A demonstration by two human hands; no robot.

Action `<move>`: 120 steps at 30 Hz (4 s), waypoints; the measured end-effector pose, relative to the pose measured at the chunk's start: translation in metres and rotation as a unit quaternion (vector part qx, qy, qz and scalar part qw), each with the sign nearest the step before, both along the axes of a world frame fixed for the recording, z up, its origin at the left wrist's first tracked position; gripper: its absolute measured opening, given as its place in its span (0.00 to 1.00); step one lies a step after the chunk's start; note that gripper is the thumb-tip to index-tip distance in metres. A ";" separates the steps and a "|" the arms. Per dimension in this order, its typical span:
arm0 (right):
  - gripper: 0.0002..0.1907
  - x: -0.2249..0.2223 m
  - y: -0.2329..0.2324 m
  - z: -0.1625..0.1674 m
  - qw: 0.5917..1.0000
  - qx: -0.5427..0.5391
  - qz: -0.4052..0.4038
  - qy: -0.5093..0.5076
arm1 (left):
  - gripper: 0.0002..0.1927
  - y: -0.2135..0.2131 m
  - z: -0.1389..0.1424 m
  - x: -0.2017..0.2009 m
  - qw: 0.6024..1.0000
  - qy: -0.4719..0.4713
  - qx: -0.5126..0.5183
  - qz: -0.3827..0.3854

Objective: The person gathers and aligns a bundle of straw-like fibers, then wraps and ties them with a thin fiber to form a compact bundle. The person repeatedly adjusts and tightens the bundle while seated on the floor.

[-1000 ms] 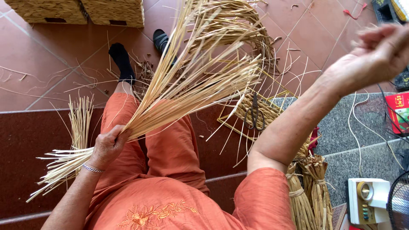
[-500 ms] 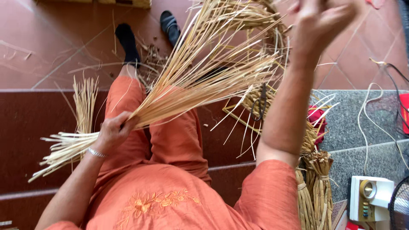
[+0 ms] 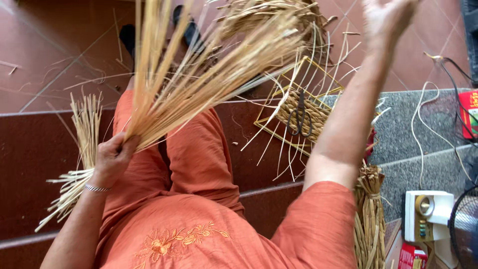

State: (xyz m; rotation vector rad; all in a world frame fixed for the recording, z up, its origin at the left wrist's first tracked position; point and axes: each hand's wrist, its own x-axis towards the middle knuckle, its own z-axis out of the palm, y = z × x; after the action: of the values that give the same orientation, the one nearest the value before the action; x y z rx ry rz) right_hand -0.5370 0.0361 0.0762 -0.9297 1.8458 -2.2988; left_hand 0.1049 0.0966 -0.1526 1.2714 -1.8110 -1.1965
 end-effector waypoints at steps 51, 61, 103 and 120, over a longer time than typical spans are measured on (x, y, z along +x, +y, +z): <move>0.13 0.414 0.034 -0.207 0.746 0.003 0.487 -0.453 | 0.15 -0.050 0.052 -0.048 0.938 0.295 0.181 0.031; 0.09 0.420 0.034 -0.197 0.764 0.003 0.470 -0.443 | 0.11 -0.048 0.070 -0.044 0.930 0.318 0.183 0.019; 0.24 0.420 0.037 -0.190 0.723 0.056 0.536 -0.432 | 0.07 -0.030 0.062 -0.066 0.945 0.307 0.098 0.057; 0.24 0.423 0.040 -0.198 0.716 0.043 0.552 -0.426 | 0.05 -0.022 0.106 -0.051 0.929 -0.066 -0.356 0.079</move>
State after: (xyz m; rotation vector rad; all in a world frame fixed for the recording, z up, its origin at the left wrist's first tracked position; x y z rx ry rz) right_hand -0.1142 0.0757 -0.1215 -0.5055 0.6304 -1.3850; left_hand 0.0541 0.0744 -0.0461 1.0416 -1.9291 -0.2977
